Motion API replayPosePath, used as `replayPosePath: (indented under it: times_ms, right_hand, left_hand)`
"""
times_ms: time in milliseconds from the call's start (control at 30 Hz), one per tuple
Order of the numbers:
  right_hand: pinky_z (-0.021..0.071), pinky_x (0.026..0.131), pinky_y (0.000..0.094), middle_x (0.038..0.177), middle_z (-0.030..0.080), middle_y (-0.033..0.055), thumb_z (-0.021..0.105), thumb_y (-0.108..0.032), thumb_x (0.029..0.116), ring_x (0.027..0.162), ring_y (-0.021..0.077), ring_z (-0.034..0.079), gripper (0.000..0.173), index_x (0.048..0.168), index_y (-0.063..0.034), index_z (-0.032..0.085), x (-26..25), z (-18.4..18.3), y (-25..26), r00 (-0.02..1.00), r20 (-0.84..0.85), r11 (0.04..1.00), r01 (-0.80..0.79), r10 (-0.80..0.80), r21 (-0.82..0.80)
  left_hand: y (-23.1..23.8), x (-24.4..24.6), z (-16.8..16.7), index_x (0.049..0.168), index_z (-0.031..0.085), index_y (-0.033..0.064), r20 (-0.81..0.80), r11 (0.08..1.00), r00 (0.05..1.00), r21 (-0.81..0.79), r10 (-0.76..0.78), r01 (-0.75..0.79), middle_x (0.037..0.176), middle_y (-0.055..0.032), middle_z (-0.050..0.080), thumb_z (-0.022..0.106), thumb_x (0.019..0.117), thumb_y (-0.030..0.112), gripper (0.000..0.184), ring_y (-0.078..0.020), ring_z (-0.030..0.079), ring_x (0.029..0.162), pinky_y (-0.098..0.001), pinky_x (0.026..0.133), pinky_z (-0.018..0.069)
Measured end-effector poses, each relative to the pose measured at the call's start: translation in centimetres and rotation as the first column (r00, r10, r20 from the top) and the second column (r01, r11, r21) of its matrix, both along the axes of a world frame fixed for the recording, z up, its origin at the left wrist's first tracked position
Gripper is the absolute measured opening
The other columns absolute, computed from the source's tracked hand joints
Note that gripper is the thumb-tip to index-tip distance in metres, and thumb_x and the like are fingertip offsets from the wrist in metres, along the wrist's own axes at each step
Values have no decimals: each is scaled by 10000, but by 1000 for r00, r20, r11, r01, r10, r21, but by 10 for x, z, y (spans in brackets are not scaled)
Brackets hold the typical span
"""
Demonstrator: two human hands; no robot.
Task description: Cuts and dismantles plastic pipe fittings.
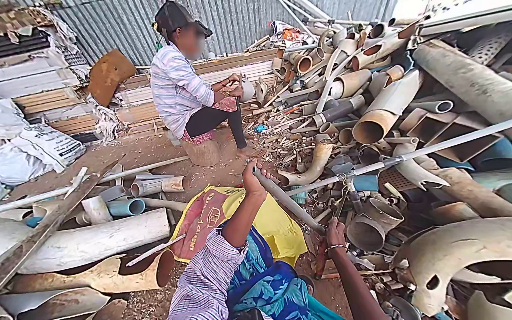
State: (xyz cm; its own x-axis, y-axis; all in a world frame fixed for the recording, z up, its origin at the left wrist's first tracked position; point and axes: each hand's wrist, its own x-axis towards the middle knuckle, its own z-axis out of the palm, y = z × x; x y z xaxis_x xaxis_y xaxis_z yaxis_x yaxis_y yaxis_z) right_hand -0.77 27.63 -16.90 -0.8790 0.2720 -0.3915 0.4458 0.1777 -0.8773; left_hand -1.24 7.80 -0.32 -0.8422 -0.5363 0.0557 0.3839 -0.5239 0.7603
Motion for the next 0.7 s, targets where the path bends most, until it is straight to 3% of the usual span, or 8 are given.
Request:
replayPosePath:
  times_ms: [33,133,367,467,600,700]
  right_hand:
    - [523,689,456,1068,566,255,206,-417,1137,751,296,620,550,1455,8,353,0,0,0,1000,1,1000,-9,9,8]
    - [500,832,525,1179,583,329,235,-386,1141,932,384,633,554,1472,39,364,0,2,2,1000,-9,1000,-23,23,22]
    - [505,756,501,1092,587,283,227,-416,1137,838,345,621,557,1450,15,387,1,7,1,998,4,996,-63,63,63]
    - [495,831,548,1159,595,327,224,-342,1143,944,400,631,526,1482,33,369,6,26,-1,980,-48,971,-187,196,148]
    - [461,953,595,1172,616,346,276,-271,1130,1101,464,628,488,1428,95,401,16,54,-14,889,-184,880,-349,420,323]
    - [451,989,599,1227,608,345,283,-257,1126,1146,467,625,485,1401,115,428,20,55,-20,836,-136,797,-439,532,414]
  left_hand:
    - [0,0,0,695,451,175,3,1000,1000,1,3,-3,494,57,450,255,1099,228,453,-72,466,392,-220,455,474]
    - [1,0,1,715,451,170,14,1000,1000,-2,19,-19,504,57,449,270,1106,228,434,-73,466,397,-221,459,477]
    - [0,1,1,706,452,173,15,1000,1000,-13,12,-12,492,54,452,264,1101,229,441,-78,473,392,-221,456,475]
    - [1,1,-1,705,458,173,-5,1000,1000,-17,5,-5,486,54,458,262,1098,222,442,-77,480,390,-226,462,485]
    - [0,1,-2,708,461,173,-17,1000,1000,-19,-15,14,494,53,457,256,1104,235,451,-77,475,396,-218,467,478]
    - [-2,0,-4,700,456,183,-10,1000,1000,-17,-22,21,498,56,452,249,1101,244,455,-82,467,401,-225,471,472]
